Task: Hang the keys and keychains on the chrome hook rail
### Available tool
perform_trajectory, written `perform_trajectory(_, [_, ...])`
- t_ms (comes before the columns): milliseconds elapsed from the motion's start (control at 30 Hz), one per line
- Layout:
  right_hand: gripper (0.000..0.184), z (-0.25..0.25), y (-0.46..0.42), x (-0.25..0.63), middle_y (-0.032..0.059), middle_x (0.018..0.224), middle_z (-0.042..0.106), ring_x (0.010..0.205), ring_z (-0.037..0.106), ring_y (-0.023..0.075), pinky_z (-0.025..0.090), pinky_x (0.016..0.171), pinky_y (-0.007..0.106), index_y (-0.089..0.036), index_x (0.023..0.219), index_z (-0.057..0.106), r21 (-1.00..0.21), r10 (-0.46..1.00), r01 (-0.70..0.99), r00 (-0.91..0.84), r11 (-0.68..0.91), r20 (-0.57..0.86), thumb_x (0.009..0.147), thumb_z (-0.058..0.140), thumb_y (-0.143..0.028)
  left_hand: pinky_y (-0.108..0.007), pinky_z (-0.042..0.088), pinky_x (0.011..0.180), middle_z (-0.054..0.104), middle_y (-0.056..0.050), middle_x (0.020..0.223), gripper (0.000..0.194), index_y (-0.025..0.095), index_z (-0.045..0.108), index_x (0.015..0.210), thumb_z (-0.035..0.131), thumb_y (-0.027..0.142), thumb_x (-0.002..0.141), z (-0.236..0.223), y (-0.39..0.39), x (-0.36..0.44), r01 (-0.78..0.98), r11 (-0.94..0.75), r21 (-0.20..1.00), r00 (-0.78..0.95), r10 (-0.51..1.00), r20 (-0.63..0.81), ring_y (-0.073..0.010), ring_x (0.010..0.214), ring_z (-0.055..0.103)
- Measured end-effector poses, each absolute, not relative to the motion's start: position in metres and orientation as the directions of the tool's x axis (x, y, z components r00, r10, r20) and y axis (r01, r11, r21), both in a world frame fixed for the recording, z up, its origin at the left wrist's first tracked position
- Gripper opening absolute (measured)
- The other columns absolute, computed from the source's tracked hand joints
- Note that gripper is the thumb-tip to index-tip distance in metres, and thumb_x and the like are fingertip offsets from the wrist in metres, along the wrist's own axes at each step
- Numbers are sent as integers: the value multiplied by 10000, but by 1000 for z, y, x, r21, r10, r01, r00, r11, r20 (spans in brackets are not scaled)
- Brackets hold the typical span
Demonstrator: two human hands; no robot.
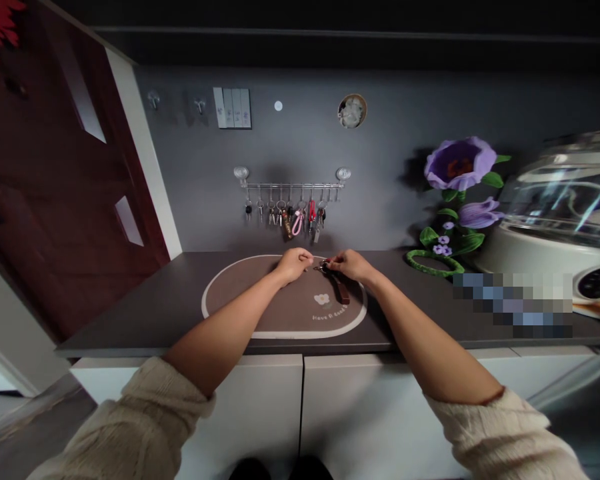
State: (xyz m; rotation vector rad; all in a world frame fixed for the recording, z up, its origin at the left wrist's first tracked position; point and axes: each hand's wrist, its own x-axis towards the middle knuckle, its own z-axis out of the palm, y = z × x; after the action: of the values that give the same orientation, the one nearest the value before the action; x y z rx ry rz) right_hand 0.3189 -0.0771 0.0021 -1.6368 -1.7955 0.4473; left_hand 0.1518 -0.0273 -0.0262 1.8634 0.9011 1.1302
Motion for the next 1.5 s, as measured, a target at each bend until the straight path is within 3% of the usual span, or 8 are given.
perform_trajectory(200, [242, 0, -77, 315, -25, 487, 503, 441, 401, 63, 304, 455, 199, -133, 634, 554, -825, 972, 523, -29, 214, 234, 584, 604, -364, -257, 401, 641, 606, -42, 668, 116, 120, 609, 720, 567, 194, 641, -17, -34, 153, 153, -532, 833, 360, 815, 454, -109, 600, 514])
perform_trajectory(433, [273, 7, -84, 308, -59, 449, 428, 419, 356, 42, 288, 441, 183, -135, 642, 511, -912, 962, 307, -89, 272, 257, 583, 612, -382, -267, 399, 674, 631, -62, 740, 169, 128, 623, 750, 570, 255, 653, -11, -38, 152, 82, -564, 821, 391, 776, 495, -130, 660, 535])
perform_trajectory(900, [297, 8, -85, 302, -50, 540, 460, 427, 380, 38, 317, 427, 175, -156, 707, 490, -942, 944, 83, -82, 326, 320, 621, 591, -422, -234, 382, 646, 601, -25, 703, 282, 124, 614, 748, 572, 380, 638, 5, -47, 147, -7, -579, 815, 412, 741, 530, -109, 639, 507])
perform_trajectory(1500, [286, 13, -89, 293, -18, 642, 534, 536, 476, 62, 354, 478, 176, -168, 770, 536, -927, 920, -45, -118, 372, 375, 610, 619, -390, -245, 428, 649, 584, -16, 703, 303, 129, 580, 728, 645, 380, 569, 12, -48, 146, -315, -322, 893, 330, 845, 421, -90, 636, 528])
